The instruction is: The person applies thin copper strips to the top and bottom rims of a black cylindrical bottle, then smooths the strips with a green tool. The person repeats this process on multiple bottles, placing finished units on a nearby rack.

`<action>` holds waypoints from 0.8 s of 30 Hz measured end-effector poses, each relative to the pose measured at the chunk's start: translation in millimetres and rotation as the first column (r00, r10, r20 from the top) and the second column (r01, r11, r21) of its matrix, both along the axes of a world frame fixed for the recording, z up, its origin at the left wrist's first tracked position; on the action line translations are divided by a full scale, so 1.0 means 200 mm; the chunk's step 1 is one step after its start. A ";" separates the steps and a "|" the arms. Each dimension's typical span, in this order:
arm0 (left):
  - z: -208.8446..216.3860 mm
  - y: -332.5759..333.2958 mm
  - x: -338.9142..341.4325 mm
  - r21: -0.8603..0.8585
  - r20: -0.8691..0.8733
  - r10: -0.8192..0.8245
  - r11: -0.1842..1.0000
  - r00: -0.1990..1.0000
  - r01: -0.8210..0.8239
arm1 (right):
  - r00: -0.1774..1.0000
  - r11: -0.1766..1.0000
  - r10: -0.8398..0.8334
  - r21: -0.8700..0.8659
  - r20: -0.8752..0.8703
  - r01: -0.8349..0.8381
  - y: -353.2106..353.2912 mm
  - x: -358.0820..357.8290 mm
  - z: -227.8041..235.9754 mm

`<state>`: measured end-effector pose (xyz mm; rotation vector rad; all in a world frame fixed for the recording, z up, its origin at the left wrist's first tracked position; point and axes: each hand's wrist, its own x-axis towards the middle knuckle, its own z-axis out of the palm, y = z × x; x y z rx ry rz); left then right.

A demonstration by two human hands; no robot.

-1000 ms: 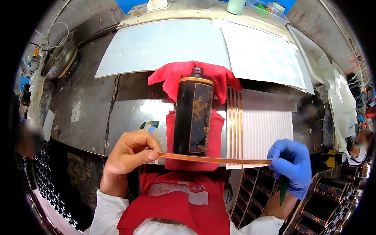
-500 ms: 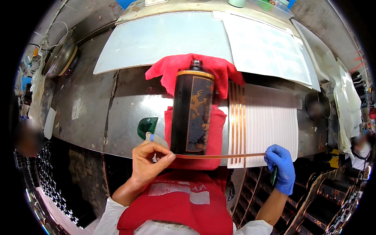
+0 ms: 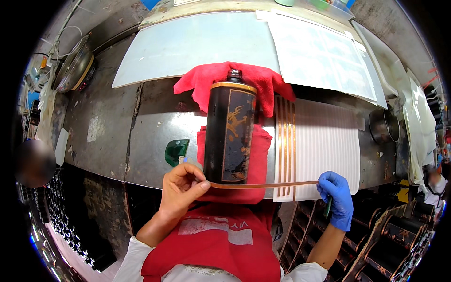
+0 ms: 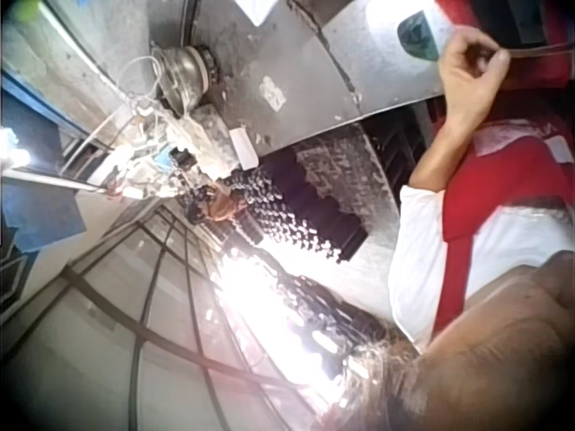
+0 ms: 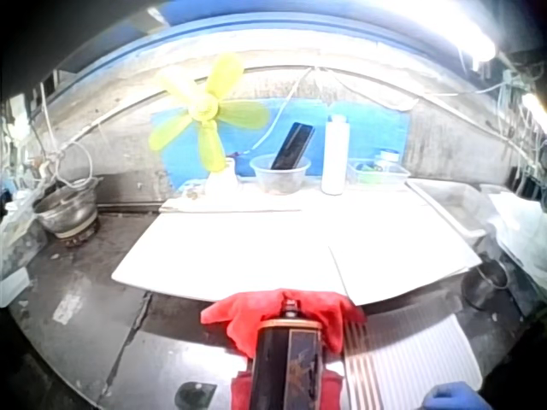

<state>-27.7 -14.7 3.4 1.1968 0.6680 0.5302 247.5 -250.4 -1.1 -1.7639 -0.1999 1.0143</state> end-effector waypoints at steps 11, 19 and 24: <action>-0.04 0.03 0.04 0.024 0.030 -0.053 0.998 0.998 0.052 | 0.999 0.999 0.034 -0.025 -0.004 -0.034 0.01 0.01 -0.04; -0.06 0.07 0.02 -0.070 0.056 -0.096 0.993 0.994 0.100 | 0.999 0.998 0.041 -0.047 -0.025 -0.042 0.04 0.02 -0.07; -0.08 0.13 0.02 -0.217 0.113 -0.162 0.959 0.980 0.183 | 0.997 0.995 0.079 -0.068 0.003 -0.078 0.05 0.02 -0.07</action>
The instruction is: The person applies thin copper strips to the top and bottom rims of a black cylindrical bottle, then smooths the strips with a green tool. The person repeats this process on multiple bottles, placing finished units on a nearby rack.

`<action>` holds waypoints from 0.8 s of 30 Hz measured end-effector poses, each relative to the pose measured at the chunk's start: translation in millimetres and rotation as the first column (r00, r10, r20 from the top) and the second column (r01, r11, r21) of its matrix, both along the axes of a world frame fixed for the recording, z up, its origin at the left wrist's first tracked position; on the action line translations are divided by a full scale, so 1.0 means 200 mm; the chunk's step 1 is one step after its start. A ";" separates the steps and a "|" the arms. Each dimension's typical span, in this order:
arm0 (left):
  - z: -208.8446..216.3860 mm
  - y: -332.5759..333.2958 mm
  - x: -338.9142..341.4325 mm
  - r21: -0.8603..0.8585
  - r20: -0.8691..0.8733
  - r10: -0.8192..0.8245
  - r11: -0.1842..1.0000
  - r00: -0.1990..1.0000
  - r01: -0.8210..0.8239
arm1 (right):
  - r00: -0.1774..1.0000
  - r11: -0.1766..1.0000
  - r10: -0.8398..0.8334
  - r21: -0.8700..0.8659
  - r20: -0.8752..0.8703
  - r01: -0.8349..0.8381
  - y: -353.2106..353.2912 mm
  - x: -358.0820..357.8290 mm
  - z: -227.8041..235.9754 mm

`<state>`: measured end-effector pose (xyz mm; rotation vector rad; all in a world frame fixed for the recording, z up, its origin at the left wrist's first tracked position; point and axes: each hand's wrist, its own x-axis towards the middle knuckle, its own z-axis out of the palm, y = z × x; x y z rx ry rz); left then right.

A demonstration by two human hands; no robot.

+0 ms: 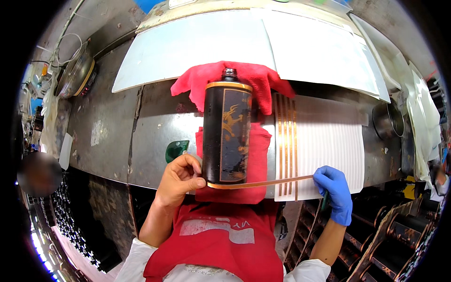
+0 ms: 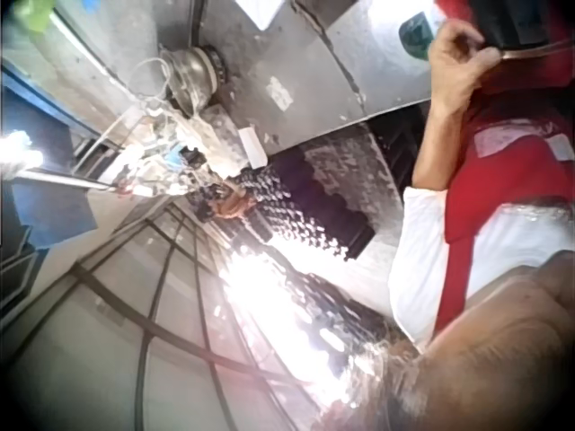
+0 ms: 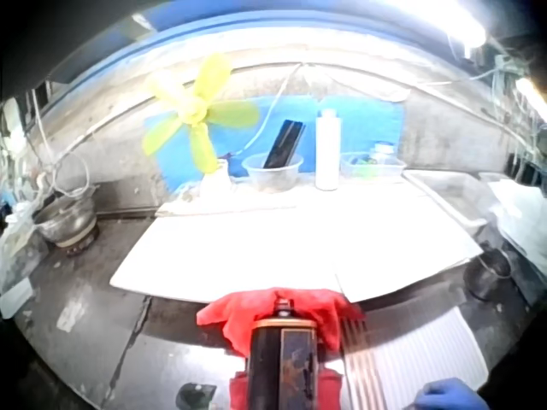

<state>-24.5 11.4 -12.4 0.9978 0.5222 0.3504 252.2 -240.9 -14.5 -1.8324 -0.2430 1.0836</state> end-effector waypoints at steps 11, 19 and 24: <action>0.16 -0.16 0.25 0.950 -0.243 0.115 -0.172 0.963 0.260 | 0.995 0.999 0.017 -0.049 0.102 -0.012 0.00 -0.02 -0.05; -0.09 0.01 0.05 0.710 -0.335 -0.104 0.626 0.937 0.323 | 0.998 0.998 0.062 0.019 -0.016 -0.062 0.19 -0.24 0.04; 0.05 -0.05 0.05 0.908 -0.253 0.148 0.376 0.956 0.182 | 0.999 0.998 0.037 0.048 -0.004 -0.036 0.21 -0.28 0.08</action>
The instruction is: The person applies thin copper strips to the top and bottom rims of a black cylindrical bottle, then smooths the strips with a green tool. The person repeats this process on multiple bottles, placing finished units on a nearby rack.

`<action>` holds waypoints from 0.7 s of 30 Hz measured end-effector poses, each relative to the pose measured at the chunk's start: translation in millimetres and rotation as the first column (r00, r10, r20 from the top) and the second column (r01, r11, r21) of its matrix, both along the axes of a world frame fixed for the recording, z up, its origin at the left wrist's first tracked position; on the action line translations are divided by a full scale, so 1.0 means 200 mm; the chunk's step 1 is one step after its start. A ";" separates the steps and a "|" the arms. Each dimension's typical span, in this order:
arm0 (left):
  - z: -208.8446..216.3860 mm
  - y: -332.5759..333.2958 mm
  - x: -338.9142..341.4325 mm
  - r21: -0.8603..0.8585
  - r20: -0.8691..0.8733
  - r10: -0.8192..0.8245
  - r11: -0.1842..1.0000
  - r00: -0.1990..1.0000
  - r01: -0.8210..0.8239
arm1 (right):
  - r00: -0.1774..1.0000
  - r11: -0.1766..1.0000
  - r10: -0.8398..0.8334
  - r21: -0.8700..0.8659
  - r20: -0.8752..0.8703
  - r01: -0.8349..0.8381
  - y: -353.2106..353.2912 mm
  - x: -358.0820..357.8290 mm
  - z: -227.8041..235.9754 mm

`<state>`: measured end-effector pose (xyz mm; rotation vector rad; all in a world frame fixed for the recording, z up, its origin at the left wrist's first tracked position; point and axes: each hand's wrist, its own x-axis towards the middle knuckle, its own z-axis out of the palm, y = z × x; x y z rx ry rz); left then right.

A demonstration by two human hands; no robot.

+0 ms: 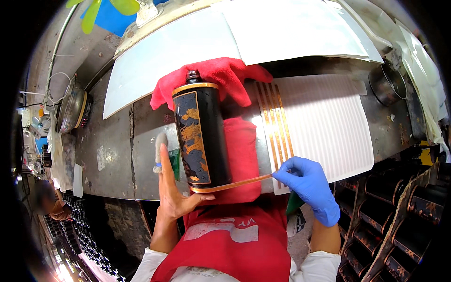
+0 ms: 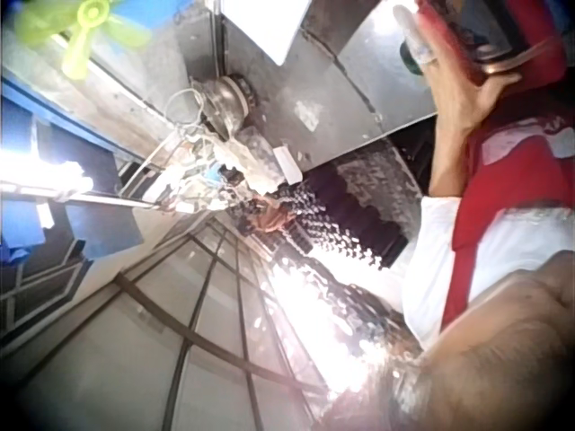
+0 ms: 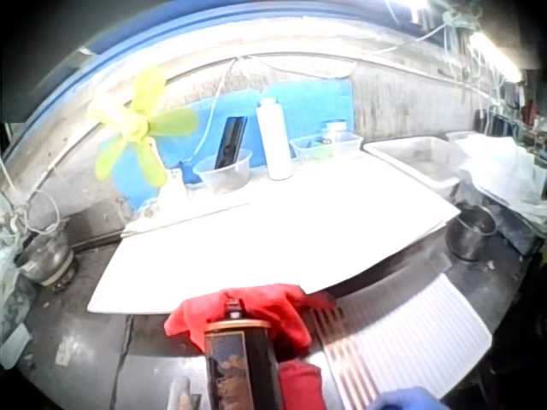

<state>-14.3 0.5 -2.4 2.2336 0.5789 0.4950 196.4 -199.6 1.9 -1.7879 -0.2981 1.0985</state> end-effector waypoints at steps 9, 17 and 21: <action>0.05 -0.01 0.18 0.218 0.068 -0.184 0.962 0.981 0.165 | 1.000 0.999 -0.015 0.031 -0.024 0.015 -0.07 0.03 0.15; -0.01 0.00 0.10 0.223 0.083 -0.210 0.957 0.974 0.187 | 0.997 1.000 0.022 0.012 -0.079 -0.021 0.05 -0.03 -0.04; -0.15 0.04 0.02 0.050 0.127 -0.194 0.981 0.973 0.189 | 0.989 0.995 0.077 0.073 -0.125 -0.068 0.12 -0.10 -0.02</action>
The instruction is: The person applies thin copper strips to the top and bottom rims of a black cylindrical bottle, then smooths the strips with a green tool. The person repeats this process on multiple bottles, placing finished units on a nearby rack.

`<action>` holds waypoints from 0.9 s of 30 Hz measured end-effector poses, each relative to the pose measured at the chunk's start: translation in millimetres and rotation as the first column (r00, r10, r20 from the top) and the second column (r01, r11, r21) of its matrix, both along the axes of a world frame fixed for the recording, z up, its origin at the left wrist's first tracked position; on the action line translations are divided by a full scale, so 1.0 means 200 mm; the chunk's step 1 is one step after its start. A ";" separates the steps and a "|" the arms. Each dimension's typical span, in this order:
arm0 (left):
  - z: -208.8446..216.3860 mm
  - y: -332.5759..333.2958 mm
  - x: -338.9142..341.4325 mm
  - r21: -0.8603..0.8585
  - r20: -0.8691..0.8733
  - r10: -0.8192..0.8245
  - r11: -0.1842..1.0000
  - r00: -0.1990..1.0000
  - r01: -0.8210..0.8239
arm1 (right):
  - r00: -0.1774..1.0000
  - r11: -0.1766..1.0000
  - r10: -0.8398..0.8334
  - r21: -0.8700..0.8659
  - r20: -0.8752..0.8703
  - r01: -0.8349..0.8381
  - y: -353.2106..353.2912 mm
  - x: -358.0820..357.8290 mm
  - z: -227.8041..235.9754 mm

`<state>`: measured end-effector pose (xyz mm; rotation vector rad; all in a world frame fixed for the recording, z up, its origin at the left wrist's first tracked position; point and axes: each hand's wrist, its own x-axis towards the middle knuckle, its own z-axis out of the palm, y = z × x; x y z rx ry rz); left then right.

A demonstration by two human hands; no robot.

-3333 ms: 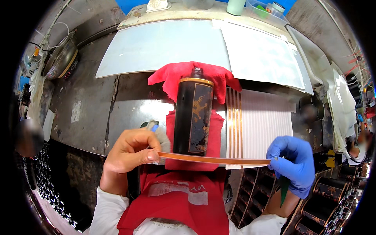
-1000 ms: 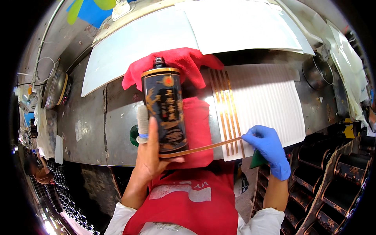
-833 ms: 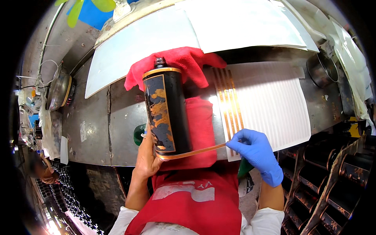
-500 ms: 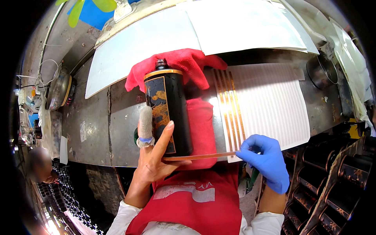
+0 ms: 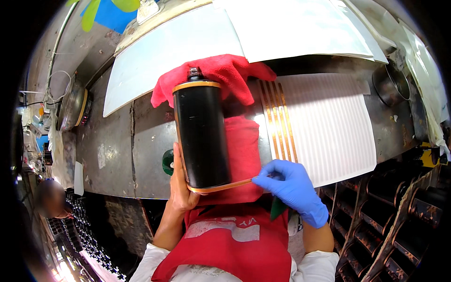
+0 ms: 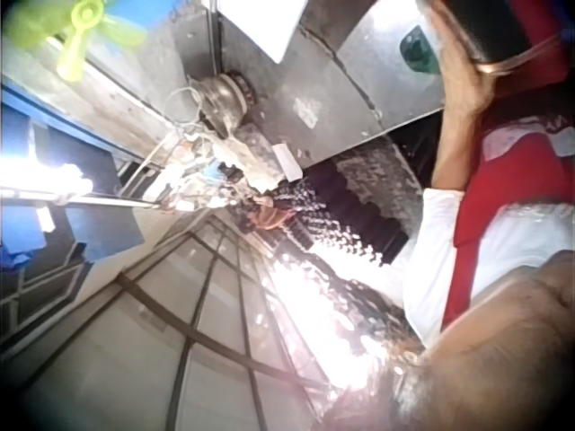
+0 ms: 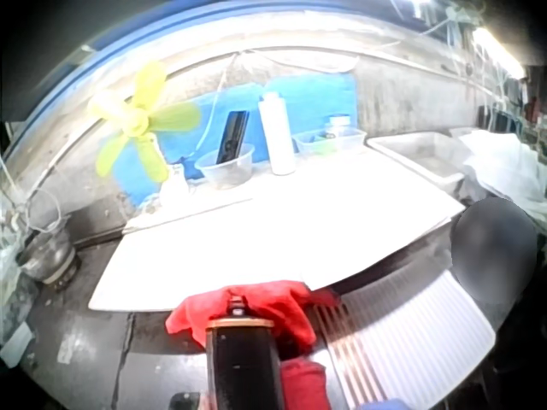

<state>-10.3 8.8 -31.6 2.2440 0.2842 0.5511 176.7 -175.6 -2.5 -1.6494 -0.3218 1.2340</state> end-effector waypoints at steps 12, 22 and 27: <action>0.22 -0.04 0.12 0.263 -0.100 -0.003 0.964 0.995 0.029 | 0.998 0.994 0.053 0.091 0.031 -0.056 -0.03 0.01 0.12; 0.02 0.00 0.00 -0.062 -0.039 -0.021 0.998 0.999 0.018 | 0.995 0.989 0.097 0.115 0.014 -0.097 0.12 -0.11 0.07; 0.04 0.03 0.00 -0.047 -0.107 0.006 0.999 0.994 -0.011 | 0.987 0.974 0.149 0.166 0.052 -0.156 0.14 -0.14 0.06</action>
